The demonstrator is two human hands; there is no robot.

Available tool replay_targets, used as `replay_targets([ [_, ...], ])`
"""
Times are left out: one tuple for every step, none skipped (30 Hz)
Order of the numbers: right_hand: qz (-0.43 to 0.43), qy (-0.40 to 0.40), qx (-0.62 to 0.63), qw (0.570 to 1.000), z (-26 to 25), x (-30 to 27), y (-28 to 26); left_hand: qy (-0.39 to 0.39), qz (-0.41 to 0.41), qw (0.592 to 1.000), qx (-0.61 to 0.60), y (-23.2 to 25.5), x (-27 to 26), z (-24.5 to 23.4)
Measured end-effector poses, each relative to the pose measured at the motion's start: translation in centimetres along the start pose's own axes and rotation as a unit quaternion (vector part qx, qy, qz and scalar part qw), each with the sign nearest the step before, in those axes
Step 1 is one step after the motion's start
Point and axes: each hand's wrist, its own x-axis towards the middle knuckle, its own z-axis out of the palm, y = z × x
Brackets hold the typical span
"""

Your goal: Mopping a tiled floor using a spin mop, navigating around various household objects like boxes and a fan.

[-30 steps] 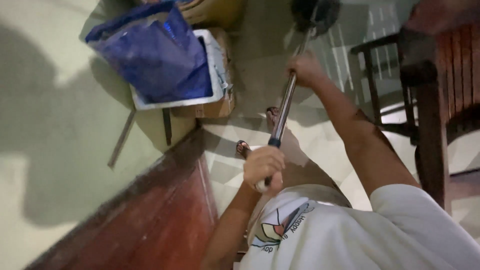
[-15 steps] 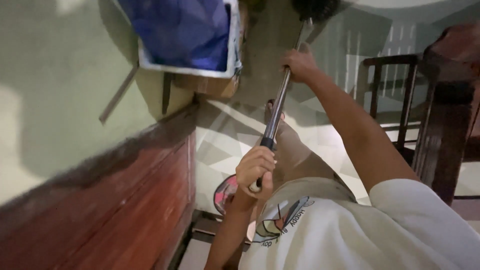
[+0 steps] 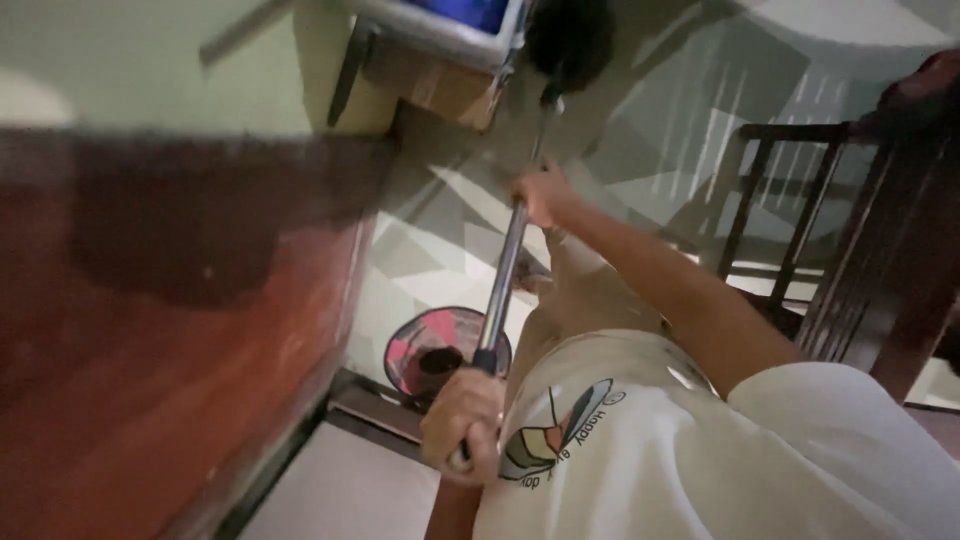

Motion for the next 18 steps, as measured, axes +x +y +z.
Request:
replay_targets([
  [-0.082,0.084,0.01,0.993,1.9,-0.6,-1.2,0.012,-0.054,0.995,0.082,2.4,-0.2,-0.9],
  [-0.162,0.167,0.021,0.972,4.0,-1.2,-2.2,0.022,-0.11,0.981,0.161,4.5,-0.5,-1.9],
  [-0.167,0.162,0.019,0.972,4.6,-2.0,-4.4,0.029,-0.11,0.98,0.163,5.9,-0.8,-3.3],
  [-0.133,0.098,0.013,0.986,5.2,-2.8,-6.6,0.003,-0.15,0.979,0.142,7.5,-1.1,-4.6],
  [-0.098,0.034,0.005,0.995,5.7,-3.7,-8.7,-0.022,-0.188,0.975,0.119,9.0,-1.4,-5.8],
  [-0.102,0.028,0.003,0.994,6.5,-4.4,-10.0,-0.015,-0.19,0.974,0.121,10.6,-0.7,-6.0],
  [-0.121,0.023,0.007,0.992,7.2,-5.1,-11.4,-0.043,-0.205,0.968,0.136,12.1,0.1,-6.2],
  [-0.14,0.018,0.012,0.99,7.9,-5.6,-12.8,-0.072,-0.22,0.961,0.149,13.5,1.0,-6.4],
  [-0.143,0.013,0.009,0.99,8.4,-5.9,-13.4,-0.065,-0.222,0.961,0.15,14.2,0.0,-7.9],
  [-0.156,-0.006,-0.001,0.988,8.9,-6.2,-13.9,-0.072,-0.276,0.94,0.187,14.9,-0.9,-9.1],
  [-0.168,-0.024,-0.012,0.985,9.4,-6.6,-14.3,-0.078,-0.329,0.915,0.222,15.6,-1.9,-10.2],
  [-0.173,-0.03,-0.014,0.984,9.3,-6.6,-14.4,-0.072,-0.331,0.914,0.223,15.3,-2.4,-10.1],
  [-0.175,-0.046,-0.041,0.983,9.2,-6.6,-14.4,-0.044,-0.288,0.932,0.213,14.9,-2.9,-10.0],
  [-0.176,-0.06,-0.07,0.98,8.9,-6.5,-14.2,-0.019,-0.244,0.949,0.201,14.3,-3.2,-9.8],
  [-0.178,-0.065,-0.073,0.979,8.4,-6.4,-14.1,-0.013,-0.246,0.948,0.201,13.6,-4.2,-9.8],
  [-0.172,-0.086,-0.081,0.978,7.9,-6.3,-13.9,0.025,-0.221,0.961,0.162,12.7,-5.1,-9.9],
  [-0.166,-0.108,-0.09,0.976,7.2,-6.0,-13.6,0.064,-0.195,0.971,0.124,11.8,-5.9,-9.8],
  [-0.166,-0.111,-0.091,0.976,6.8,-5.7,-12.9,0.067,-0.197,0.97,0.124,10.8,-6.4,-9.5],
])
